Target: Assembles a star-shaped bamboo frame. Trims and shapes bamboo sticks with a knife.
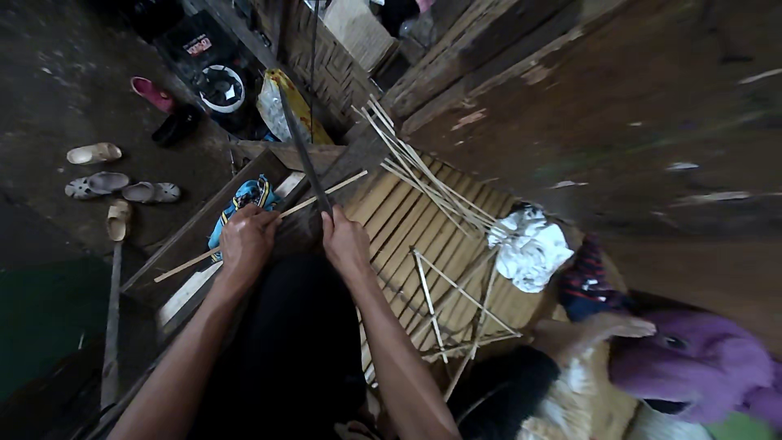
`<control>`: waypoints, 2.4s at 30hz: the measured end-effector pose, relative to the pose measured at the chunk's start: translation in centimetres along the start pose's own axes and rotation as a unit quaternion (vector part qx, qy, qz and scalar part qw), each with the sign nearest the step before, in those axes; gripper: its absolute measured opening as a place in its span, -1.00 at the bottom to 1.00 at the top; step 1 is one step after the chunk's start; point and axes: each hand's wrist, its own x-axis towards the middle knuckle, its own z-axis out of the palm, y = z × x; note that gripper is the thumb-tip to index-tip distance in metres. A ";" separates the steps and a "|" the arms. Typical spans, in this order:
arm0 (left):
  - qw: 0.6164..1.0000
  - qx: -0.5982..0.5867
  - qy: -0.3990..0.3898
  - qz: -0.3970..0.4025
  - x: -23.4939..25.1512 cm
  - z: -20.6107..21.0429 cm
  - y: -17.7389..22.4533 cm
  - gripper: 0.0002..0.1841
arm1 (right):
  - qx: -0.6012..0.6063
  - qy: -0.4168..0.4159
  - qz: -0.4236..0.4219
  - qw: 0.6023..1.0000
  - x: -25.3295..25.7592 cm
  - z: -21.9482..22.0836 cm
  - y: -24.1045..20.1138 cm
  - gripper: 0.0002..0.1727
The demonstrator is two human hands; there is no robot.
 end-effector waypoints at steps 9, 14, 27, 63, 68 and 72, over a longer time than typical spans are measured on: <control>1.000 0.000 0.002 -0.004 0.1 0.1 0.2 -0.82 | -0.007 -0.002 0.007 1.000 0.4 0.3 -0.1 -0.52; 1.000 0.004 0.001 -0.006 0.2 0.2 0.2 -0.82 | 0.012 0.022 -0.004 1.000 0.3 0.7 0.1 -0.56; 1.000 0.007 0.003 0.001 0.3 0.1 0.1 -0.83 | -0.016 -0.018 0.017 1.000 0.8 0.0 -0.6 -0.52; 0.964 -0.055 -0.246 0.088 -3.9 -8.5 13.4 -0.78 | 0.049 0.460 -0.220 0.859 -12.1 -9.0 10.7 -0.57; 0.941 -0.152 -0.282 0.108 -5.7 -8.1 17.3 -0.80 | 0.125 0.392 -0.289 0.864 -13.2 -9.9 12.3 -0.84; 0.917 -0.251 -0.287 0.119 -6.8 -6.4 17.7 -0.77 | 0.403 0.305 -0.218 0.835 -15.8 -8.9 10.7 -0.88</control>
